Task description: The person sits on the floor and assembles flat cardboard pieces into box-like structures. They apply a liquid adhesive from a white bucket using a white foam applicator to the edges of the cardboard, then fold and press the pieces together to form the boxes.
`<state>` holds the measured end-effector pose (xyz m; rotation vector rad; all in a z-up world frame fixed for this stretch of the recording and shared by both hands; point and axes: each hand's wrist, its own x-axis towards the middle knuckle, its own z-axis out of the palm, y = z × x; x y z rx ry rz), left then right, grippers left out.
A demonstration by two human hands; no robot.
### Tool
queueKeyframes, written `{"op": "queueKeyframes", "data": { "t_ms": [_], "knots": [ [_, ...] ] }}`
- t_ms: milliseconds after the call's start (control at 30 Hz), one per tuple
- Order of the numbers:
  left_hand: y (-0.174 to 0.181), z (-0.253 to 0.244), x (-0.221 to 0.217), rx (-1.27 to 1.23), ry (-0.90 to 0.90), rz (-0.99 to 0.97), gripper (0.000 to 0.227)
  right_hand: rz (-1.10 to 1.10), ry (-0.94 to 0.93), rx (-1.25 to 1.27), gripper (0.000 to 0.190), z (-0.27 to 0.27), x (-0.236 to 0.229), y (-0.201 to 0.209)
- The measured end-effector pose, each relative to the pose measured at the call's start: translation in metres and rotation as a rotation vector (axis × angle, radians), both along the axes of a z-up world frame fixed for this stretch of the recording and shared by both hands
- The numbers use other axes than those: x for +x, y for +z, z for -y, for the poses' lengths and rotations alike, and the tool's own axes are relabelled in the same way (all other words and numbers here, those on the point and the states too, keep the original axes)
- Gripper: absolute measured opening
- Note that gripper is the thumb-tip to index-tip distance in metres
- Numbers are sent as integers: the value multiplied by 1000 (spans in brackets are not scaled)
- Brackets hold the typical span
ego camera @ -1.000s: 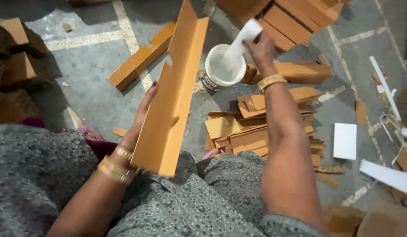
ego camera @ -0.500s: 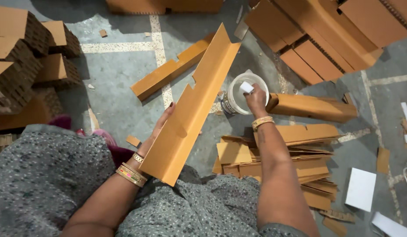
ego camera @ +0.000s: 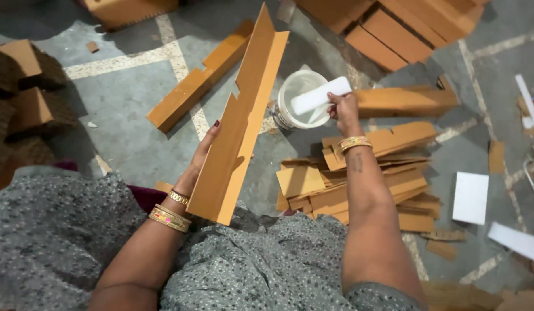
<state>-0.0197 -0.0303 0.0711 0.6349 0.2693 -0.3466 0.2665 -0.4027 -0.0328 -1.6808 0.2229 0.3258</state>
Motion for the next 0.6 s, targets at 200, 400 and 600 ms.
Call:
{"op": "queueKeyframes", "data": {
  "t_ms": [200,400,600],
  "knots": [
    [0,20,-3,-22,-22,4,63,-90,-280,262,15,29,-7,-1],
    [21,29,-9,35,-104,-23,64,-122,-364,326,21,54,2,-3],
    [58,33,-19,280,-139,63,63,-102,-357,377,19,77,14,25]
  ]
}}
